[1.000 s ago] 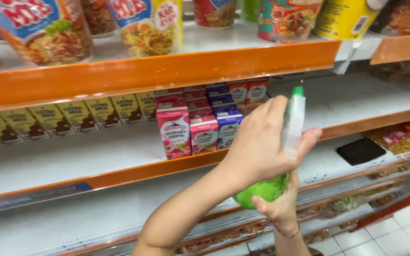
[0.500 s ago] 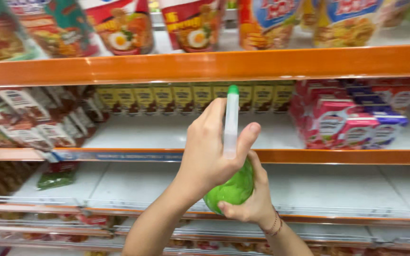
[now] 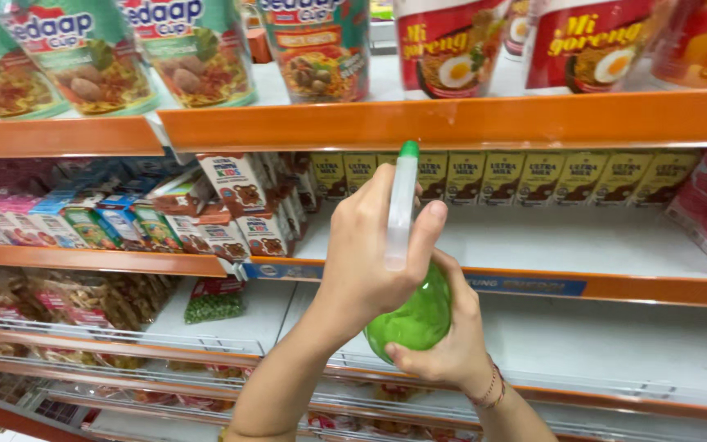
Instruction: The person removes items like packaged snacks from a cardboard box, scans them with a handheld scanner, places snacks onto store shelves, and uses a spray bottle on the shelves.
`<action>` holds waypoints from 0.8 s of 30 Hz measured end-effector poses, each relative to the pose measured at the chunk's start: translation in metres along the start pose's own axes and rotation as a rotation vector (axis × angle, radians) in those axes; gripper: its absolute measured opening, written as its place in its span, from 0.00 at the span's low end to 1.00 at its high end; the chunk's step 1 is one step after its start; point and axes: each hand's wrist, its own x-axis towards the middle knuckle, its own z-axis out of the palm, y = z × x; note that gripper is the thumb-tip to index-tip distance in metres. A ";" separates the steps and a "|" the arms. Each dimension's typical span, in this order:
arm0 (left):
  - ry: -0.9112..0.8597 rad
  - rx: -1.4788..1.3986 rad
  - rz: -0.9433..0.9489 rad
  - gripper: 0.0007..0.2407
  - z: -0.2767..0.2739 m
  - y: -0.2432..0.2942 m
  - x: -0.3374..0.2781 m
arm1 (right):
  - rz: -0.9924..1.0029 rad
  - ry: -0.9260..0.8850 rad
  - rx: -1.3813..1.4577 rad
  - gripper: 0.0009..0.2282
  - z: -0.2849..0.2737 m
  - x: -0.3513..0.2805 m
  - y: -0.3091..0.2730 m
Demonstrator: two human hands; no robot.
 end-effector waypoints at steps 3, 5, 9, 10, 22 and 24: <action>0.061 0.084 -0.029 0.11 -0.032 -0.006 -0.001 | 0.010 -0.071 0.089 0.44 0.029 0.016 -0.004; 0.089 0.119 -0.036 0.11 -0.050 -0.010 -0.001 | -0.003 -0.101 0.085 0.44 0.045 0.024 -0.005; 0.145 0.100 -0.087 0.10 -0.084 -0.019 -0.007 | -0.011 -0.170 0.086 0.44 0.076 0.039 -0.008; 0.157 0.087 -0.101 0.11 -0.092 -0.021 -0.009 | 0.011 -0.188 0.134 0.43 0.084 0.042 -0.009; 0.106 0.241 -0.246 0.12 -0.126 -0.049 -0.084 | -0.066 -0.284 0.189 0.47 0.141 -0.022 0.048; 0.051 0.245 -0.197 0.14 -0.110 -0.055 -0.112 | 0.039 -0.304 0.217 0.46 0.140 -0.064 0.066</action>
